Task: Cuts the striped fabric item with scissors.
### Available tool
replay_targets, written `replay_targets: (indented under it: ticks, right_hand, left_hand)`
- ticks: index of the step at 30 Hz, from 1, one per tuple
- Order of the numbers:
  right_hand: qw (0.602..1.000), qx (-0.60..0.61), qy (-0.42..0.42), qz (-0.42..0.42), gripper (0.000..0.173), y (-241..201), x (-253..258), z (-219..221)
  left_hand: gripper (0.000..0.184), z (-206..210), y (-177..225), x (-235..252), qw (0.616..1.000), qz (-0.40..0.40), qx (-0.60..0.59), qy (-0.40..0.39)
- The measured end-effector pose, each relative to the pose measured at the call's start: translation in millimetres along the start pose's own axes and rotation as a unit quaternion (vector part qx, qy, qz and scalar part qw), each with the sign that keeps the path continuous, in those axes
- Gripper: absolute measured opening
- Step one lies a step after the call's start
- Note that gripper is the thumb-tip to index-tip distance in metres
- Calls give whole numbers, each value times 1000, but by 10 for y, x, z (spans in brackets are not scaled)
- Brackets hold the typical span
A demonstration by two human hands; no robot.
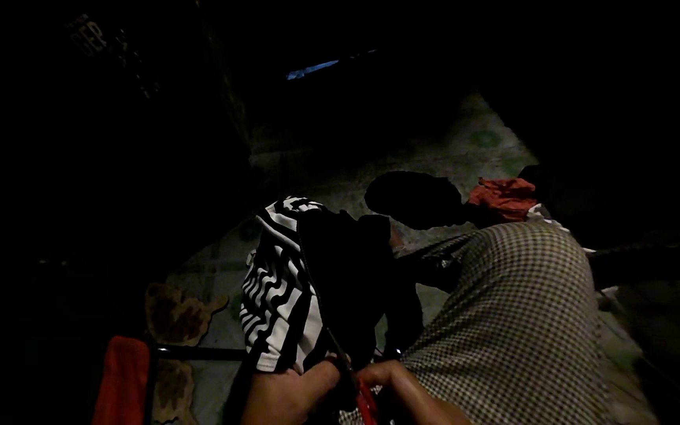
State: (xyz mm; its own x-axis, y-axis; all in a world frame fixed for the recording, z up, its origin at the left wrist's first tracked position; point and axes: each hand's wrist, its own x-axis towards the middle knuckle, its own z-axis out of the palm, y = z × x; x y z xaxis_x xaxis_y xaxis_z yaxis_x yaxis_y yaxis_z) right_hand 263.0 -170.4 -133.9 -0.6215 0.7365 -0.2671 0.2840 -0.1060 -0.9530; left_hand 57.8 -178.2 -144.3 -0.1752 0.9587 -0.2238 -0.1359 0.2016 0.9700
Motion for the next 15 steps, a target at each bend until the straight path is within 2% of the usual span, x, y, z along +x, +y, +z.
replay_targets:
  ticks: [2, 5, 9, 11, 15]
  right_hand:
    - [998, -58, 23, 4, 46, -32, -24, 1]
    - [992, -118, 44, 29, 44, -123, -51, -16]
    - [984, -162, 52, 45, 44, -198, -64, -7]
    - [982, -173, 57, 51, 43, -214, -57, 12]
    - [979, -187, 70, 44, 42, -189, -52, 47]
  left_hand:
    - [28, 23, -13, -3, 1000, -6, -6, 0]
    - [17, 84, -23, -9, 999, -39, -4, 4]
    - [24, 183, -67, 8, 999, 6, -6, 38]
    - [22, 207, -74, 9, 999, 6, -12, 46]
    - [28, 154, -126, -5, 999, 27, 9, 22]
